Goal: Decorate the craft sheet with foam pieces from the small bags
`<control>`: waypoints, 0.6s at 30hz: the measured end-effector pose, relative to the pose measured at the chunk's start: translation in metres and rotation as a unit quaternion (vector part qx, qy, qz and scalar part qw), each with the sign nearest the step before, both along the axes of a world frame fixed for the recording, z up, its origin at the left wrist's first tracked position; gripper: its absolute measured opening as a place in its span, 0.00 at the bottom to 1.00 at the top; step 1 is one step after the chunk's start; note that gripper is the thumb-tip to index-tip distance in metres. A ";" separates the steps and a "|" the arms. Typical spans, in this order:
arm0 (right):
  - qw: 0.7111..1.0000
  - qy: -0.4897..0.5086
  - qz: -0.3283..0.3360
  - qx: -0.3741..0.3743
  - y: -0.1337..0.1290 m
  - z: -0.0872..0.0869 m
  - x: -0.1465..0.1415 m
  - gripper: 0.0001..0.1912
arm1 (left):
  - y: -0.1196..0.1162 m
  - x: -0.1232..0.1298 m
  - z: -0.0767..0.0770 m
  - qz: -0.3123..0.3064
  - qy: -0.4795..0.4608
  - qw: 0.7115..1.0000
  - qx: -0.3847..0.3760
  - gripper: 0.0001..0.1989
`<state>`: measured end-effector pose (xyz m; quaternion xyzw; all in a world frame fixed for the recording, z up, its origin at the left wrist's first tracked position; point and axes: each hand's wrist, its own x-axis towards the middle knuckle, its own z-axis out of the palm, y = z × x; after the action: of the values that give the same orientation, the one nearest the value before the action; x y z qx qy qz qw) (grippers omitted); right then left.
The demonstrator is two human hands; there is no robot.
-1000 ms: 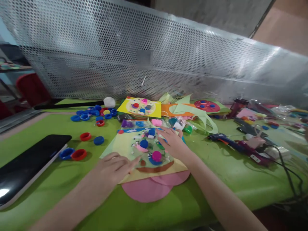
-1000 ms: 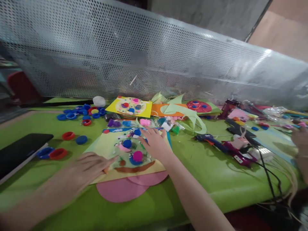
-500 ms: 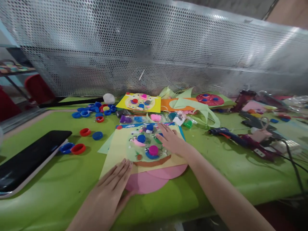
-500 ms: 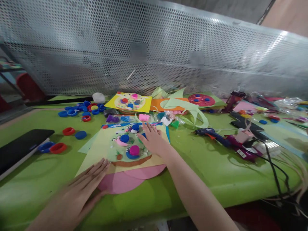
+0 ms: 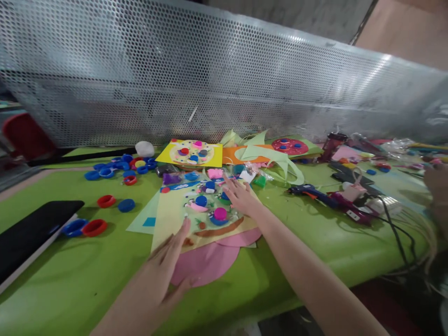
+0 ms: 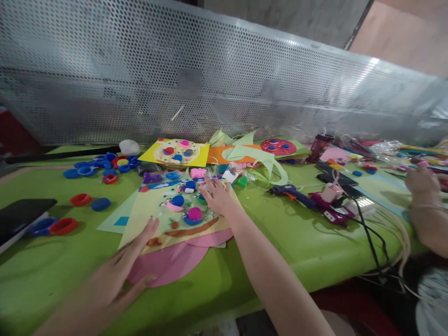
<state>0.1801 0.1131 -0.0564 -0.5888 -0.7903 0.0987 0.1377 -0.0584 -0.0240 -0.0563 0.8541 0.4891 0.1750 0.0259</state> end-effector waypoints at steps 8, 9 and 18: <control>0.998 0.042 0.018 0.044 0.000 0.002 0.010 0.27 | -0.002 0.000 -0.005 -0.013 -0.035 0.999 0.007 0.38; 0.998 0.042 0.020 0.045 0.000 0.002 0.010 0.27 | -0.001 0.000 -0.005 -0.017 -0.024 0.999 0.012 0.38; 0.994 0.031 0.074 0.080 -0.010 0.010 0.005 0.28 | -0.001 0.001 -0.005 0.004 -0.062 0.998 -0.011 0.38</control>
<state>0.1847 0.1029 -0.0466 -0.5125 -0.8322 0.0631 0.2017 -0.0573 -0.0245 -0.0616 0.8393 0.4917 0.2225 0.0656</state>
